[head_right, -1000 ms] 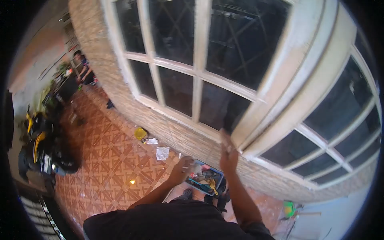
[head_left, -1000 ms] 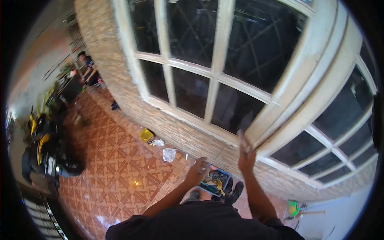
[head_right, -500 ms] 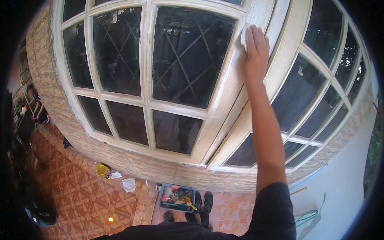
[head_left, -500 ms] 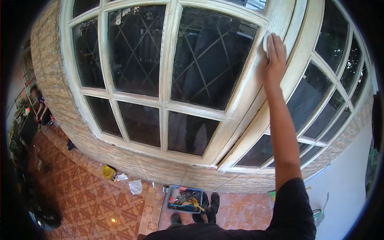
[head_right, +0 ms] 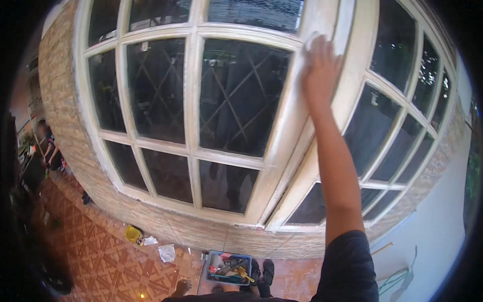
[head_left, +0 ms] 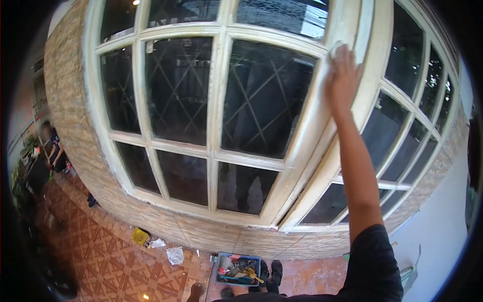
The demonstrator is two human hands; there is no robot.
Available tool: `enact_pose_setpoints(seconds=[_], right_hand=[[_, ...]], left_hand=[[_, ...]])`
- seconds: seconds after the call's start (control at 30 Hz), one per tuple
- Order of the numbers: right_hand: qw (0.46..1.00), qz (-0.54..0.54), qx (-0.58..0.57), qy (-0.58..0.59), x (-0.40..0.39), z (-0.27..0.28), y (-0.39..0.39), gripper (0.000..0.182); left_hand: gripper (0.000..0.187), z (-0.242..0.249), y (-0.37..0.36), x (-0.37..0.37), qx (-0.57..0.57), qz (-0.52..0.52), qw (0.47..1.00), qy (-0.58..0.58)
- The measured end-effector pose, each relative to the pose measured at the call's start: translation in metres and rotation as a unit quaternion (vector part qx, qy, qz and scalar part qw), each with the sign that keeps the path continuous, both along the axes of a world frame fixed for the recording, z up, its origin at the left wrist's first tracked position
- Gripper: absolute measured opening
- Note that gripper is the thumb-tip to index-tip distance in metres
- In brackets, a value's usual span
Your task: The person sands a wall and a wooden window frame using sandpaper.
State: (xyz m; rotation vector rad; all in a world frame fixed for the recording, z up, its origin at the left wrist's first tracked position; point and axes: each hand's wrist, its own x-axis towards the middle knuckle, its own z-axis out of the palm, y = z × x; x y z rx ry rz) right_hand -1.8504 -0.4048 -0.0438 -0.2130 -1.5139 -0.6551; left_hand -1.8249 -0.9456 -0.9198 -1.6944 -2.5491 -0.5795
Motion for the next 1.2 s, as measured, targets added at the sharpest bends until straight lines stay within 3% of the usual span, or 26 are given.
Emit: enact_pose_setpoints(seconds=[0.13, 0.23, 0.43, 0.63, 0.8, 0.83, 0.93, 1.03, 1.07, 1.13, 1.2], right_hand=[[0.994, -0.012, -0.048, -0.098, 0.015, -0.08, -0.004, 0.066], [0.995, -0.038, -0.012, -0.089, 0.015, -0.052, 0.002, 0.064], [0.996, 0.005, 0.001, 0.091, -0.015, 0.078, 0.009, 0.055], [1.0, 0.01, -0.021, 0.004, -0.012, -0.023, -0.003, 0.052], [1.0, -0.018, -0.004, -0.003, 0.003, 0.019, -0.003, 0.047], [0.999, 0.029, 0.012, -0.021, 0.006, 0.021, 0.003, 0.047], [0.995, 0.078, 0.015, -0.054, 0.008, 0.007, 0.012, 0.051], [0.998, -0.037, -0.02, -0.04, 0.009, -0.035, -0.008, 0.056], [0.999, -0.007, 0.012, -0.05, 0.002, -0.045, -0.007, 0.059], [0.992, 0.009, -0.008, -0.122, 0.009, -0.05, -0.002, 0.053], [0.997, -0.026, -0.012, -0.066, 0.012, -0.025, 0.002, 0.05]], left_hand=[[0.022, 0.031, 0.025, -0.021, -0.102, 0.08, 0.98, -0.154], [0.022, 0.06, 0.052, -0.043, -0.115, 0.091, 0.979, -0.143], [0.021, 0.091, 0.076, -0.062, -0.126, 0.1, 0.979, -0.129], [0.021, 0.095, 0.072, -0.068, -0.134, 0.103, 0.976, -0.137], [0.021, 0.103, 0.078, -0.075, -0.138, 0.104, 0.976, -0.132], [0.021, 0.103, 0.078, -0.074, -0.141, 0.106, 0.976, -0.13], [0.02, 0.101, 0.078, -0.073, -0.146, 0.109, 0.974, -0.132], [0.02, 0.101, 0.075, -0.072, -0.151, 0.108, 0.973, -0.135], [0.02, 0.102, 0.074, -0.072, -0.153, 0.108, 0.973, -0.136], [0.02, 0.104, 0.072, -0.071, -0.158, 0.106, 0.972, -0.136], [0.02, 0.106, 0.074, -0.072, -0.159, 0.105, 0.972, -0.134]])
